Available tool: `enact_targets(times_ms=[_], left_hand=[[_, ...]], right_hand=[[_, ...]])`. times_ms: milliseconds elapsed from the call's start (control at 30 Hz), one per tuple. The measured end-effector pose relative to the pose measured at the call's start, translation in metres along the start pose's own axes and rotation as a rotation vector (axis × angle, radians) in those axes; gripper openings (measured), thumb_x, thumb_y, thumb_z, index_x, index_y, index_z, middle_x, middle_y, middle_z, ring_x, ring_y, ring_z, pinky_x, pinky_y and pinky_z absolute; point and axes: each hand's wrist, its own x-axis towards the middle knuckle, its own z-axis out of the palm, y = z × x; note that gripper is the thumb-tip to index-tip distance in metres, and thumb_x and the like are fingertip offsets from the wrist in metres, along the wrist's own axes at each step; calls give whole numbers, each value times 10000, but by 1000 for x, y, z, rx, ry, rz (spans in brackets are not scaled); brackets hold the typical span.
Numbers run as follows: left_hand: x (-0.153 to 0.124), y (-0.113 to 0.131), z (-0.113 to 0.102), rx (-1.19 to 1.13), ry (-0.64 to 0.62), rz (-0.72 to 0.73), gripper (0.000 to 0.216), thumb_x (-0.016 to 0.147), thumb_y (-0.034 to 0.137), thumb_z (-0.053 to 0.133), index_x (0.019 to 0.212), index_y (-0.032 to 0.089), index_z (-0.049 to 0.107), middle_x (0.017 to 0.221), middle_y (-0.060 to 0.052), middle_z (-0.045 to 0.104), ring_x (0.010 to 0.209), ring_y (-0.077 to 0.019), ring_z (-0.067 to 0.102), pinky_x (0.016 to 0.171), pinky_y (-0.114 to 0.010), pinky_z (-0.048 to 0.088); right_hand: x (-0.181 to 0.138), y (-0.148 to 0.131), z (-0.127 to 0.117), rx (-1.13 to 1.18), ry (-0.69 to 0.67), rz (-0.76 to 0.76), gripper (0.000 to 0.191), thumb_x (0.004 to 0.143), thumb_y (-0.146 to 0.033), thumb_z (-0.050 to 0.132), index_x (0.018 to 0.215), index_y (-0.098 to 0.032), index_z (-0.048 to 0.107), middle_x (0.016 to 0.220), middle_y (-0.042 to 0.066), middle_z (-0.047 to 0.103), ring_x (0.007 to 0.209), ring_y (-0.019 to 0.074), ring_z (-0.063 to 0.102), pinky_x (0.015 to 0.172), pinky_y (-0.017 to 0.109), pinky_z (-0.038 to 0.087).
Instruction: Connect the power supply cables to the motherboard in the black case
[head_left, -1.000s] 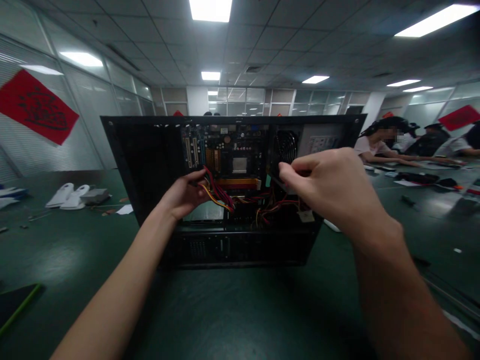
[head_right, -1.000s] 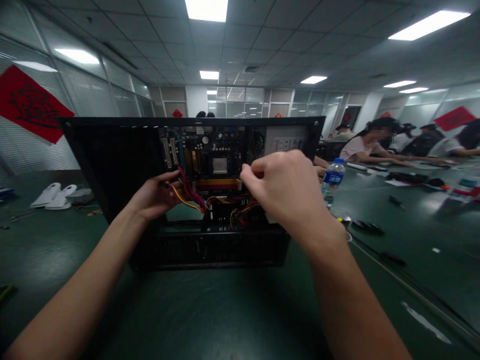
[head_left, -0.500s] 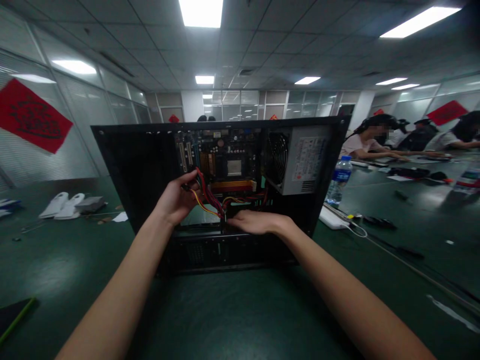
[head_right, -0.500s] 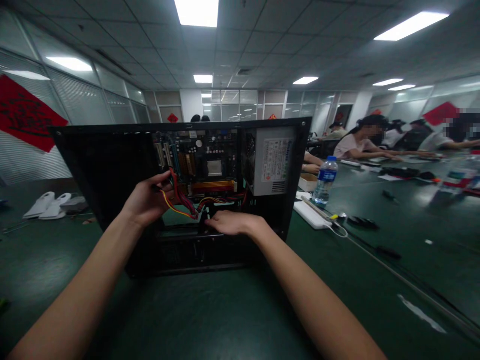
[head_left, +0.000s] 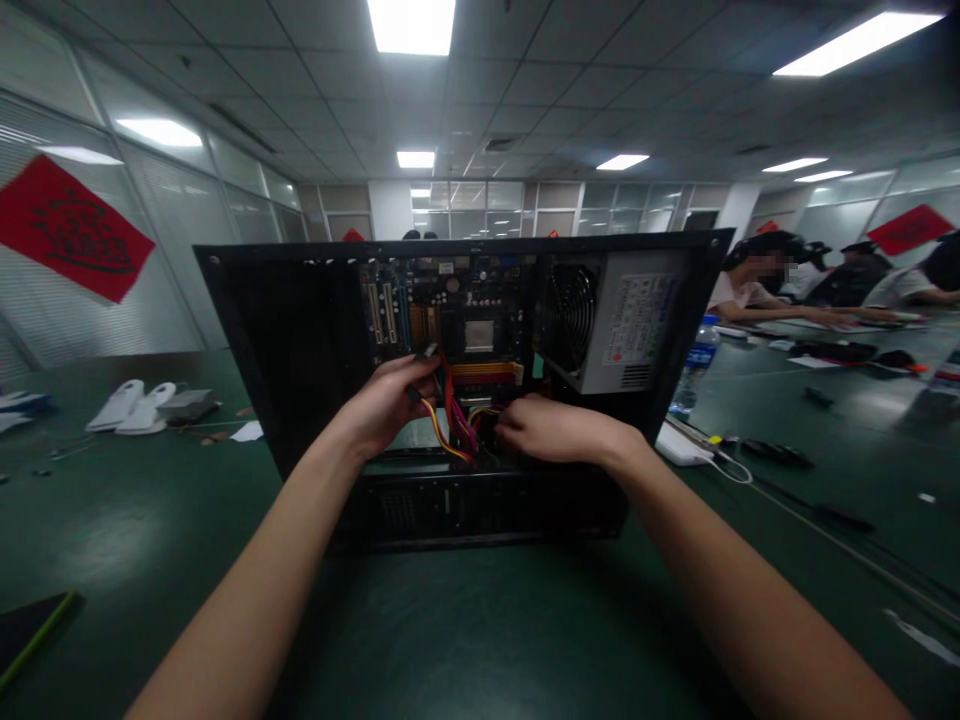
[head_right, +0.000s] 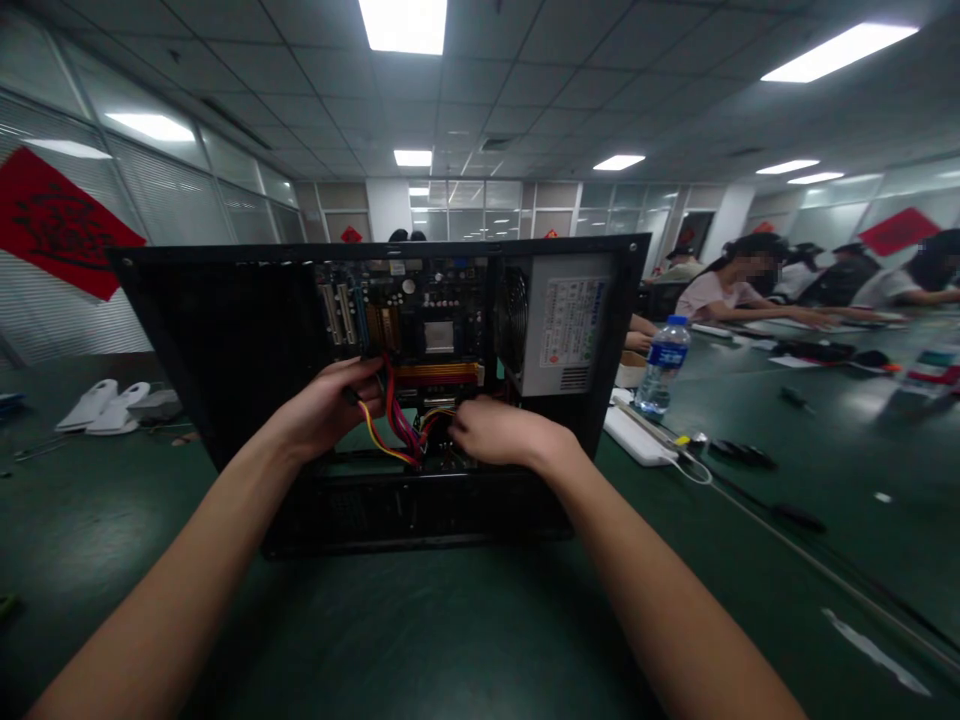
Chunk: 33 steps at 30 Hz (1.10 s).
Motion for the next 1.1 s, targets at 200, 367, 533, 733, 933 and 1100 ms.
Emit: enact_targets(times_ms=[200,367,533,733,933,1100], left_hand=[[4,-11,1,21,-45,6,270,706,300,861,793,159,648,651,44,512,605,-92,486,567,-198,440],[0,-10,7,56,-148,23,335,779,438,832,803,156,652,659,21,558,629,-108,534,592,-215,442],[-3,-4,8,119,-112,-1,308,841,332,717,1103,176,677,915,-72,740,762,-178,663,687,-273,498],[3,-6,0,577,93,388,429,695,44,581,1088,190,673,1085,-78,711,1046,-252,661,957,-367,517],[-3,-2,0,969,40,554,480,645,-19,557,1031,202,738,1099,-91,700,1082,-289,637,1054,-400,474],[-7,2,3,954,17,581,346,706,41,694,997,209,777,1026,-83,728,995,-280,667,975,-377,513]], right_hand=[[-3,-30,-4,609,459,-250,269,1045,-328,500,1185,-143,636,1056,105,742,872,167,686,745,283,522],[14,-20,7,890,461,-253,423,945,-314,620,1324,-156,520,913,50,720,724,146,647,630,268,502],[17,-5,2,928,561,-165,450,902,-305,597,1344,-222,590,797,-8,665,620,123,565,568,252,445],[16,-5,1,1003,643,-121,342,885,-360,594,1161,-198,714,921,40,696,714,141,594,626,271,476],[21,-5,4,1066,755,-109,356,867,-393,622,1150,-203,723,1011,64,735,822,177,659,704,304,537],[21,-5,5,1068,793,-128,353,891,-401,606,1161,-213,735,1058,67,748,946,209,684,823,351,559]])
